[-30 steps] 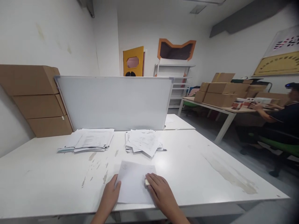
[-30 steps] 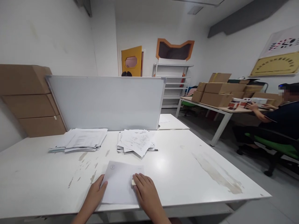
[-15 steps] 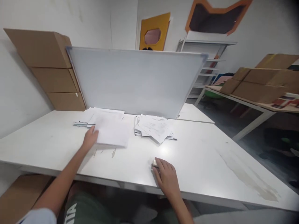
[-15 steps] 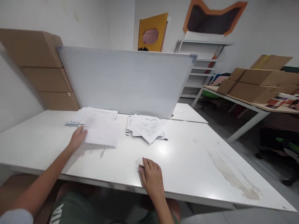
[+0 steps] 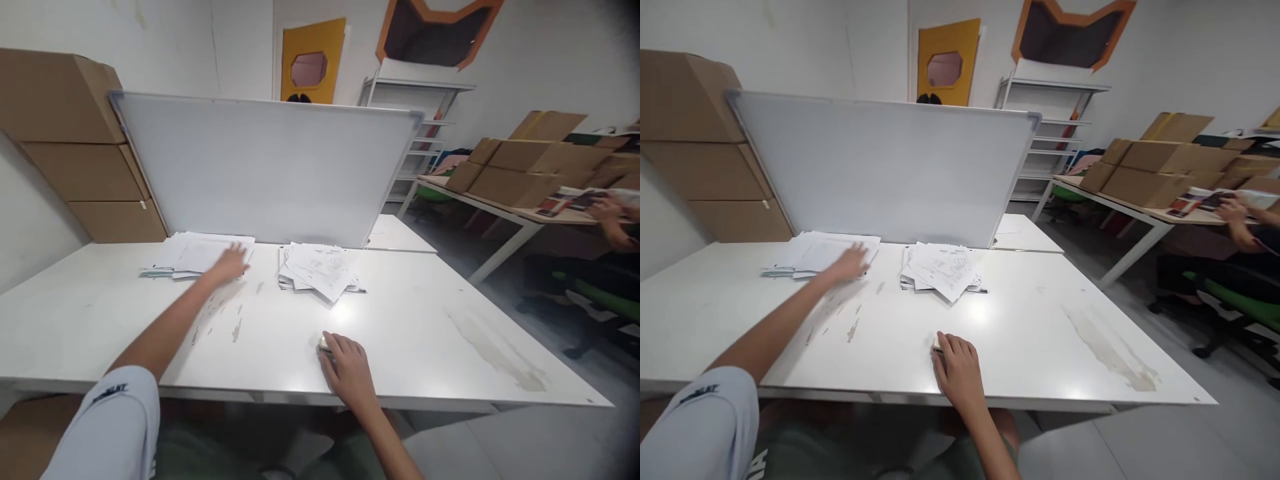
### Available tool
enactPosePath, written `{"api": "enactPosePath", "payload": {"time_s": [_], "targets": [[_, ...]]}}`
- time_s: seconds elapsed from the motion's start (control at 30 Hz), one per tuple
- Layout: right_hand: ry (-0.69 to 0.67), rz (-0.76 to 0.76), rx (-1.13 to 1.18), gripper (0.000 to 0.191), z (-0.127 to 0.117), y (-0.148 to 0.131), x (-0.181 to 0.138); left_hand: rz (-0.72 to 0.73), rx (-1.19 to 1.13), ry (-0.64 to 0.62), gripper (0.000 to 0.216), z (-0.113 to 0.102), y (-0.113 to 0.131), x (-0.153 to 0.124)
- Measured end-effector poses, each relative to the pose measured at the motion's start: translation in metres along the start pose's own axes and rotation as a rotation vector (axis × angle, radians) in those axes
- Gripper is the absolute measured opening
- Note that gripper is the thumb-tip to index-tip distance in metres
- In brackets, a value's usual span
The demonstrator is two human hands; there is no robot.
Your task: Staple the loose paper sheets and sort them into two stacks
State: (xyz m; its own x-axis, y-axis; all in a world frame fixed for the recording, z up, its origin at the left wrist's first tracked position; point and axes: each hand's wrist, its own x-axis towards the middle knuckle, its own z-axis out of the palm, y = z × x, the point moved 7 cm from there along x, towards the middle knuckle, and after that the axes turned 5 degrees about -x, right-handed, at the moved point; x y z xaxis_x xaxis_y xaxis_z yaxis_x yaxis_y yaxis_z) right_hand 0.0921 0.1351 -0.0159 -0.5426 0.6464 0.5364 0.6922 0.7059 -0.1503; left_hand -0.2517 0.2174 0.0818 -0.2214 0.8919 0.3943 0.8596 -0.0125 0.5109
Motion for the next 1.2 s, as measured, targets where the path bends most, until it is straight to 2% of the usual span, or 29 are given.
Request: {"api": "enactPosePath", "payload": {"time_s": [0.07, 0.13, 0.23, 0.33, 0.47, 0.6, 0.7, 0.8, 0.9, 1.03, 1.2], "targets": [[0.016, -0.002, -0.002, 0.036, 0.001, 0.0, 0.001, 0.148, 0.035, -0.188, 0.05, 0.045, 0.034, 0.002], [0.028, -0.007, 0.0, 0.037, 0.002, -0.001, 0.001, 0.273, 0.07, -0.322, 0.065, 0.09, 0.066, -0.004], [0.045, -0.001, 0.001, 0.038, 0.001, -0.002, 0.002, 0.364, 0.123, -0.382, 0.074, 0.145, 0.101, -0.014], [0.057, 0.015, -0.002, 0.04, -0.001, -0.003, 0.003, 0.385, 0.165, -0.361, 0.052, 0.175, 0.112, -0.019], [0.044, 0.025, -0.006, 0.039, -0.001, -0.003, 0.005, 0.409, 0.183, -0.325, 0.043, 0.182, 0.107, -0.025], [0.055, 0.019, -0.026, 0.039, -0.002, -0.002, 0.004, 0.405, 0.186, -0.276, 0.053, 0.175, 0.105, -0.029], [0.062, 0.014, -0.036, 0.04, 0.0, -0.002, 0.003, 0.311, 0.197, -0.217, 0.065, 0.173, 0.099, -0.026], [0.064, 0.02, -0.044, 0.04, 0.002, 0.0, 0.002, 0.177, 0.206, -0.184, 0.063, 0.174, 0.087, -0.022], [0.07, 0.03, -0.052, 0.041, 0.004, 0.001, 0.001, 0.121, 0.207, -0.162, 0.062, 0.172, 0.08, -0.021], [0.091, 0.039, -0.058, 0.04, 0.006, 0.003, -0.001, 0.135, 0.209, -0.137, 0.054, 0.164, 0.082, -0.024], [0.119, 0.041, -0.067, 0.039, 0.005, 0.004, -0.003, 0.265, 0.187, -0.196, 0.047, 0.165, 0.096, -0.03]]}}
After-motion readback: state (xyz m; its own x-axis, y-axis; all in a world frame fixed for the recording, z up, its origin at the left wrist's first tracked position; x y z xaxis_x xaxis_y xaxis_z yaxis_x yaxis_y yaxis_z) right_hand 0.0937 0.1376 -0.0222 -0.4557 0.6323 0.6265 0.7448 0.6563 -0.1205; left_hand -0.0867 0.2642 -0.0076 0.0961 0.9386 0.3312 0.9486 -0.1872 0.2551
